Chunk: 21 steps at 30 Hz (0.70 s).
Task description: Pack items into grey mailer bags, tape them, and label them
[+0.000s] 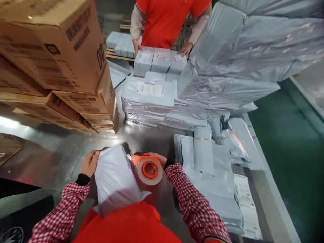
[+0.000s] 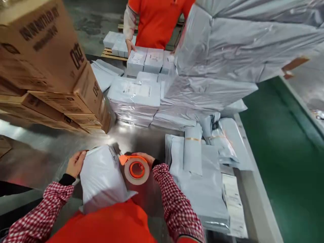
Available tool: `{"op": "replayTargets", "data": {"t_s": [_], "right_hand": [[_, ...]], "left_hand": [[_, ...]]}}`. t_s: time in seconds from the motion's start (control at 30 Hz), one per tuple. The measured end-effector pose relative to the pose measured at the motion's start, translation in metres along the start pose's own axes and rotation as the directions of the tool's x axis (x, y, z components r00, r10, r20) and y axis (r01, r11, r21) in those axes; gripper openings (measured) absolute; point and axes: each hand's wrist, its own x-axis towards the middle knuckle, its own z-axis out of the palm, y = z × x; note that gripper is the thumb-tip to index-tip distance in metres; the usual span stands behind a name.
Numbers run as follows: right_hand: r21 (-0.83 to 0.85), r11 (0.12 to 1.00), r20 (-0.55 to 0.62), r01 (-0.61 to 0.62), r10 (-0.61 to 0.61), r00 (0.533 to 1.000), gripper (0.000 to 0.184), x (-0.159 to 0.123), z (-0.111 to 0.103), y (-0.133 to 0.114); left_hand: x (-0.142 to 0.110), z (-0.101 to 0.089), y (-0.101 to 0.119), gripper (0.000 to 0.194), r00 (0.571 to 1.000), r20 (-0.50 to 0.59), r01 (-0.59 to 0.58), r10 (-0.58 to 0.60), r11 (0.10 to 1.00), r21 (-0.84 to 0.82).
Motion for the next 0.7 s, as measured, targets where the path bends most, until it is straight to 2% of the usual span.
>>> {"op": "replayTargets", "data": {"t_s": [0.07, 0.17, 0.23, 0.3, 0.37, 0.47, 0.5, 0.53, 0.6, 0.63, 0.67, 0.7], "right_hand": [[0.007, 0.993, 0.086, -0.119, 0.118, 0.989, 0.03, -0.017, -0.018, 0.015], [0.004, 0.98, 0.155, -0.2, 0.197, 0.968, 0.031, -0.046, -0.035, 0.042], [0.02, 0.977, 0.179, -0.214, 0.207, 0.962, 0.031, -0.057, -0.035, 0.059], [0.063, 0.974, 0.191, -0.217, 0.202, 0.961, 0.027, -0.056, -0.025, 0.073], [0.126, 0.971, 0.183, -0.202, 0.177, 0.967, 0.028, -0.046, -0.009, 0.081], [0.231, 0.962, 0.138, -0.146, 0.116, 0.984, 0.033, -0.021, 0.02, 0.084], [0.267, 0.956, 0.116, -0.122, 0.094, 0.989, 0.034, -0.013, 0.029, 0.082], [0.298, 0.949, 0.096, -0.099, 0.074, 0.993, 0.035, -0.005, 0.036, 0.078], [0.342, 0.938, 0.066, -0.058, 0.037, 0.997, 0.036, 0.008, 0.043, 0.066], [0.353, 0.935, 0.062, -0.041, 0.021, 0.998, 0.035, 0.013, 0.044, 0.059], [0.358, 0.933, 0.062, -0.025, 0.003, 0.998, 0.033, 0.018, 0.042, 0.052], [0.36, 0.933, 0.063, -0.006, -0.018, 0.998, 0.031, 0.021, 0.04, 0.044]], "left_hand": [[-0.004, -0.011, -0.008, 0.046, 0.994, -0.094, 0.057, -0.053, 0.998, 0.04], [-0.016, -0.021, -0.017, 0.045, 0.971, -0.214, 0.127, -0.105, 0.988, 0.09], [-0.028, -0.026, -0.024, 0.045, 0.951, -0.291, 0.133, -0.101, 0.987, 0.091], [-0.04, -0.03, -0.033, 0.043, 0.908, -0.401, 0.157, -0.12, 0.986, 0.059], [-0.052, -0.033, -0.045, 0.039, 0.81, -0.556, 0.24, -0.186, 0.971, 0.025], [-0.068, -0.031, -0.059, 0.034, 0.613, -0.744, 0.392, -0.266, 0.92, -0.006], [-0.072, -0.029, -0.062, 0.034, 0.569, -0.776, 0.419, -0.272, 0.908, -0.01], [-0.078, -0.027, -0.064, 0.036, 0.553, -0.788, 0.43, -0.272, 0.903, -0.011], [-0.092, -0.024, -0.066, 0.041, 0.571, -0.773, 0.418, -0.278, 0.908, -0.018], [-0.101, -0.023, -0.065, 0.043, 0.602, -0.75, 0.401, -0.273, 0.916, -0.012], [-0.111, -0.023, -0.063, 0.048, 0.654, -0.72, 0.365, -0.232, 0.931, 0.032], [-0.121, -0.023, -0.06, 0.055, 0.714, -0.687, 0.298, -0.134, 0.946, 0.125]]}}
